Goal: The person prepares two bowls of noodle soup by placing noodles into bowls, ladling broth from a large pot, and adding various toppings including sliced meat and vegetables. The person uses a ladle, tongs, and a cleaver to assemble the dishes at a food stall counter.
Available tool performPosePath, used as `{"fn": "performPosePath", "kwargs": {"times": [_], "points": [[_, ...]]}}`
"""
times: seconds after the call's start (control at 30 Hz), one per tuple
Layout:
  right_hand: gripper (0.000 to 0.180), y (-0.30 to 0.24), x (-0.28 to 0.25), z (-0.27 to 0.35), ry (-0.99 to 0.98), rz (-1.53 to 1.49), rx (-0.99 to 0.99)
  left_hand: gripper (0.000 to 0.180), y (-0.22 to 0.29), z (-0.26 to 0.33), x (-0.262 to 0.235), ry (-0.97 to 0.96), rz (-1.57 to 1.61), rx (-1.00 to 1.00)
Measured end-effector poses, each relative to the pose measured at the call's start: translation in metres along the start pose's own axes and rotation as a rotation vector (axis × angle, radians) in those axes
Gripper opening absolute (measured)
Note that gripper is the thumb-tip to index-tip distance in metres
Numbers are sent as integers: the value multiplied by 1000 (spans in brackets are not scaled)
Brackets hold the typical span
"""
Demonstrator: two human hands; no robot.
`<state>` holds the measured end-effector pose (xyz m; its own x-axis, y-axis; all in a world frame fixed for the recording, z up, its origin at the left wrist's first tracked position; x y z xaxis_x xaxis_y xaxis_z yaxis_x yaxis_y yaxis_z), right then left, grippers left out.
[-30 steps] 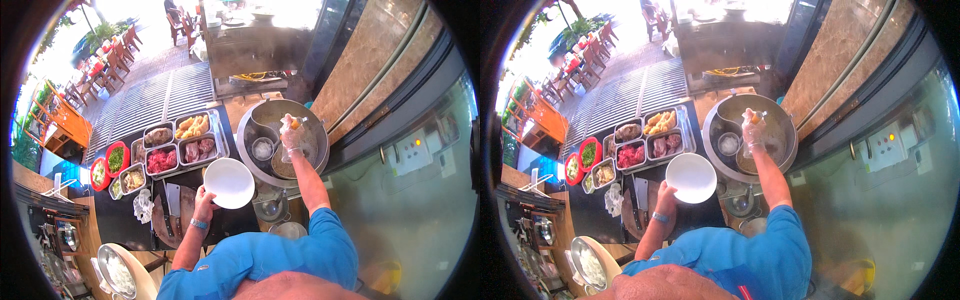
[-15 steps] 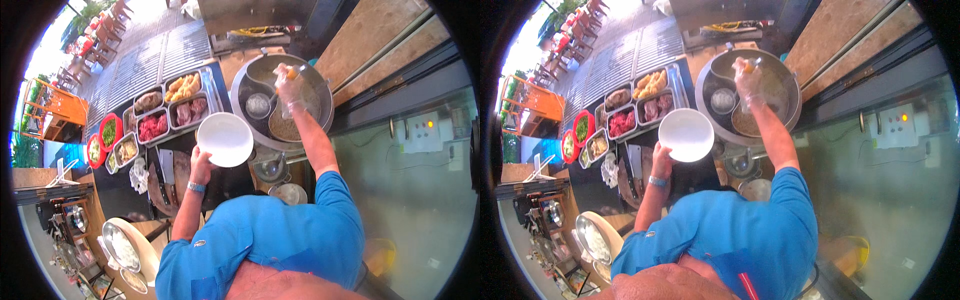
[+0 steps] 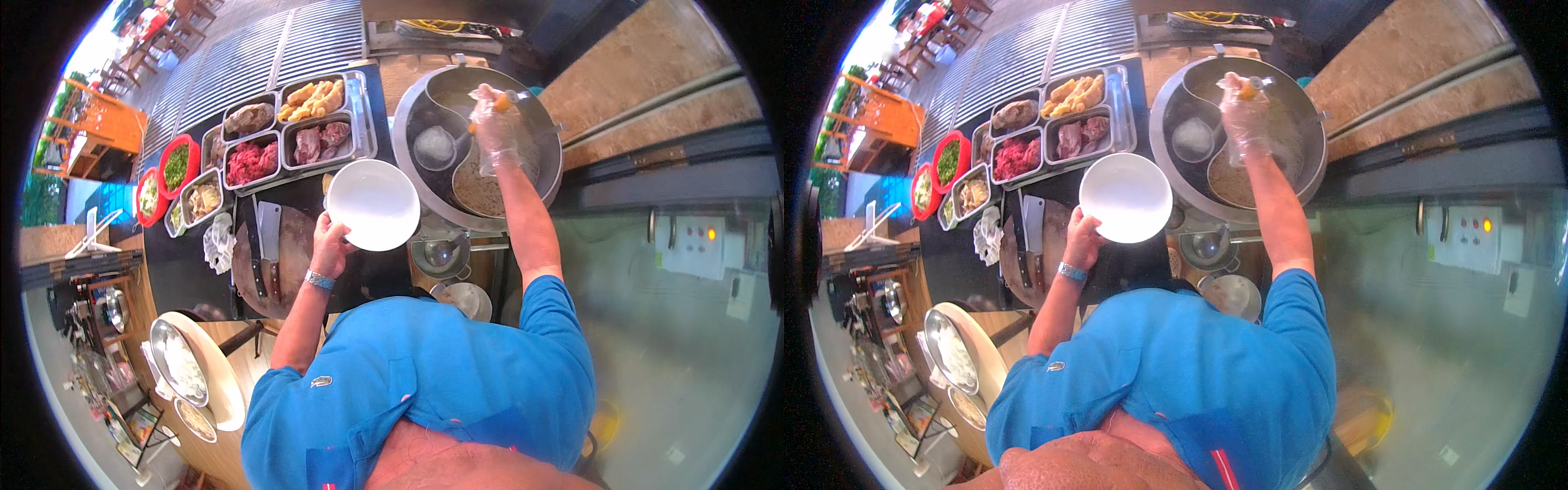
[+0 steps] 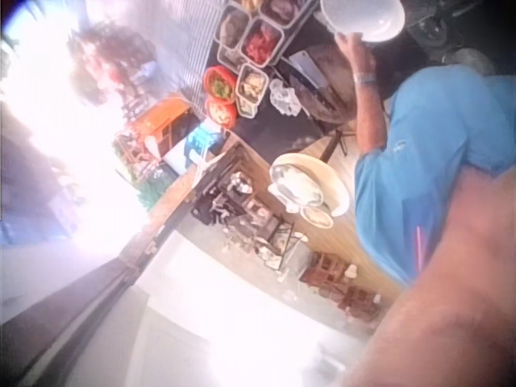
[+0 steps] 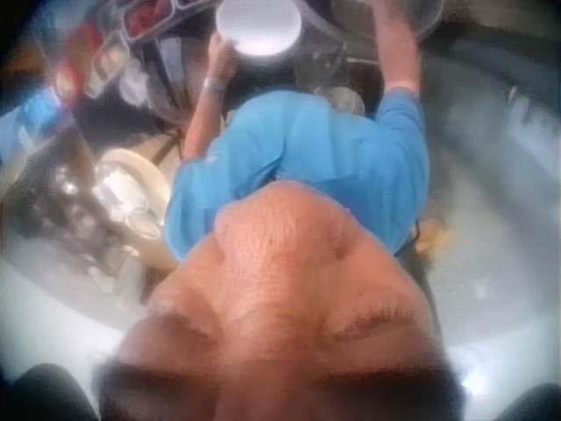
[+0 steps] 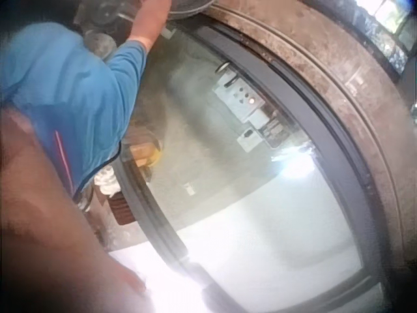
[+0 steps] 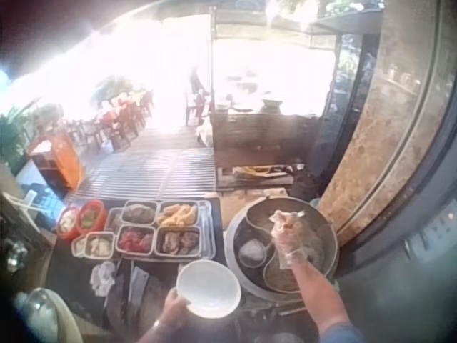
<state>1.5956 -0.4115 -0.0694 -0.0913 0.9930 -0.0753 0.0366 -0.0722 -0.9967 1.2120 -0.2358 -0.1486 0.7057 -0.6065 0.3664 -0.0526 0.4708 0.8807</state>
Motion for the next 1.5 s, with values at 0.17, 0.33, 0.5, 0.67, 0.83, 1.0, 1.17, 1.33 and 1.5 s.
{"fn": "performPosePath", "kwargs": {"times": [0.17, 0.33, 0.5, 0.67, 0.83, 1.0, 1.17, 1.33, 1.5], "points": [[23, 0, -1, 11, 7, -226, 144, 53, -12, 20, -8, 22, 6, -69], [25, -9, 5, 27, -18, -84, 78, 58, -10, 38, -15, -50, -10, -96], [28, -13, 14, 44, -128, -68, 186, 57, -1, 51, -19, -12, -35, -133], [26, -18, 10, 51, 81, -65, -3, 57, 8, 54, -23, -36, -6, -127], [31, -10, 16, 49, -32, -63, 94, 56, 7, 53, -26, -29, 9, -110], [29, -10, 19, 54, -61, -39, 90, 58, 8, 55, -30, -42, 31, -98], [28, -14, 17, 58, 13, -68, 78, 60, 5, 61, -30, -64, -13, -118], [28, -9, 7, 59, 14, -16, 64, 61, 1, 67, -29, -67, -9, -135], [25, -3, 3, 53, 34, -100, 1, 60, -4, 70, -28, -75, 1, -130]]}}
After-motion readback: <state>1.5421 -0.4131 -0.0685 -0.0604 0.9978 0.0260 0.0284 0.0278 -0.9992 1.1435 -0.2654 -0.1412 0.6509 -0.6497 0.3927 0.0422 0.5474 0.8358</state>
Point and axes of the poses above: each hand's wrist, its own z-axis away from the middle knuckle, its own x-axis out of the palm, y = z × x, the point moved 3 cm from there along -z, towards the middle knuckle, and after that the axes turned 13 degrees about x, right-handed, at the moved point
